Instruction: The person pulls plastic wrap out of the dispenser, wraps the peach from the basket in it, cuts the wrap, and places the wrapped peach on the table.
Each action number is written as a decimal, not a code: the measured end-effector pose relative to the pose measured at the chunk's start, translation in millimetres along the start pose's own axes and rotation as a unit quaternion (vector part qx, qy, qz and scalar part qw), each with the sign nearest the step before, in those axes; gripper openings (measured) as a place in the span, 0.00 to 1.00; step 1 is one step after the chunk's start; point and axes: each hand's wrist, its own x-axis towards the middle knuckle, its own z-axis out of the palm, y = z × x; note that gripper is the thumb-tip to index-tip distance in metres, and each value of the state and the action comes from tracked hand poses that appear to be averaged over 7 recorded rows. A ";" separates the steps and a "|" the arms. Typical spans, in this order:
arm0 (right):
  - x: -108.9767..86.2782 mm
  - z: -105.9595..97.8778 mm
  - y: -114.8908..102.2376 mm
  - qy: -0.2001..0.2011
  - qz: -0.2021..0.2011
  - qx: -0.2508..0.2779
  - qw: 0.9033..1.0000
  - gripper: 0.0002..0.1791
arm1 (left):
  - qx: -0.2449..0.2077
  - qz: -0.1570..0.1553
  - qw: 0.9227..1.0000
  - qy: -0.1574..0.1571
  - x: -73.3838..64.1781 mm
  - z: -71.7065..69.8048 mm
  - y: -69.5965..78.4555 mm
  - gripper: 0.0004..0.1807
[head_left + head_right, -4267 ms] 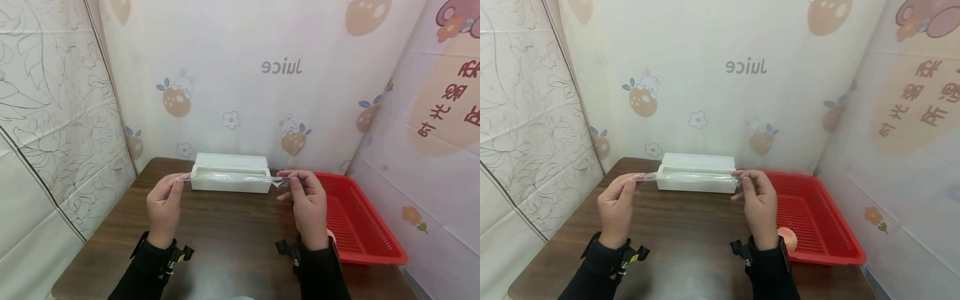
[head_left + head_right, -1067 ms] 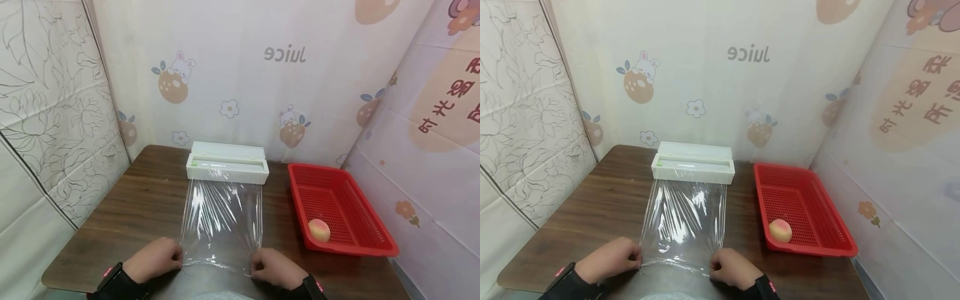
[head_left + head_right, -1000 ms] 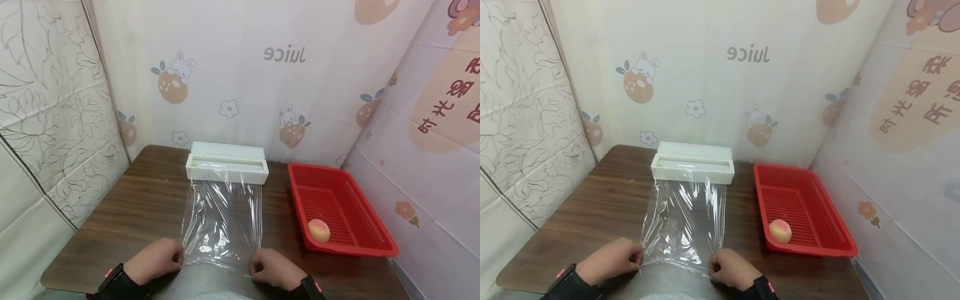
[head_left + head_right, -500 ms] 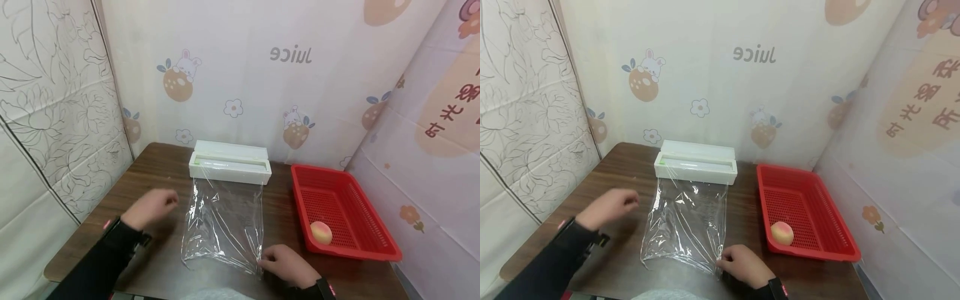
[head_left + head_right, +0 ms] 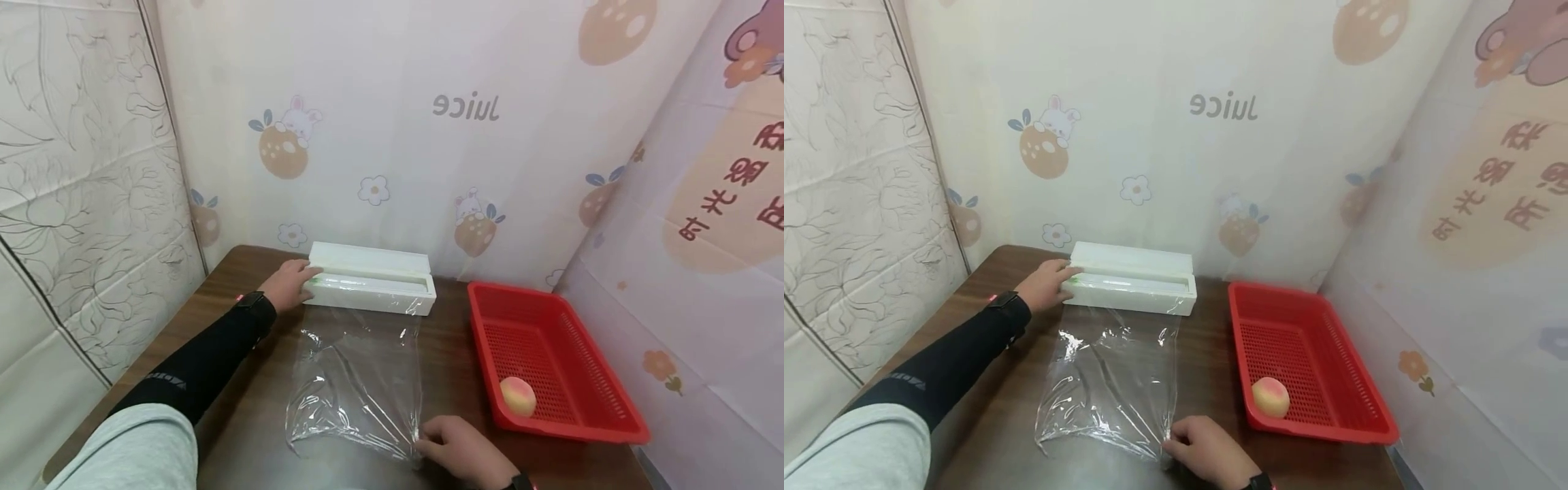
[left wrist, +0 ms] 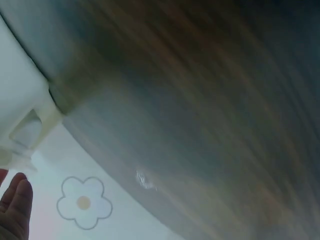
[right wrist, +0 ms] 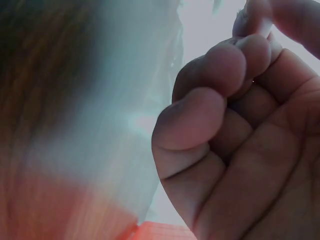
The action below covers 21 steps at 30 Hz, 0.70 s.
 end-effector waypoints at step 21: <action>2.2 9.3 -1.2 0.021 -0.047 -0.014 0.999 0.12 | -0.099 -0.125 0.987 -0.006 12.2 3.7 11.1 0.24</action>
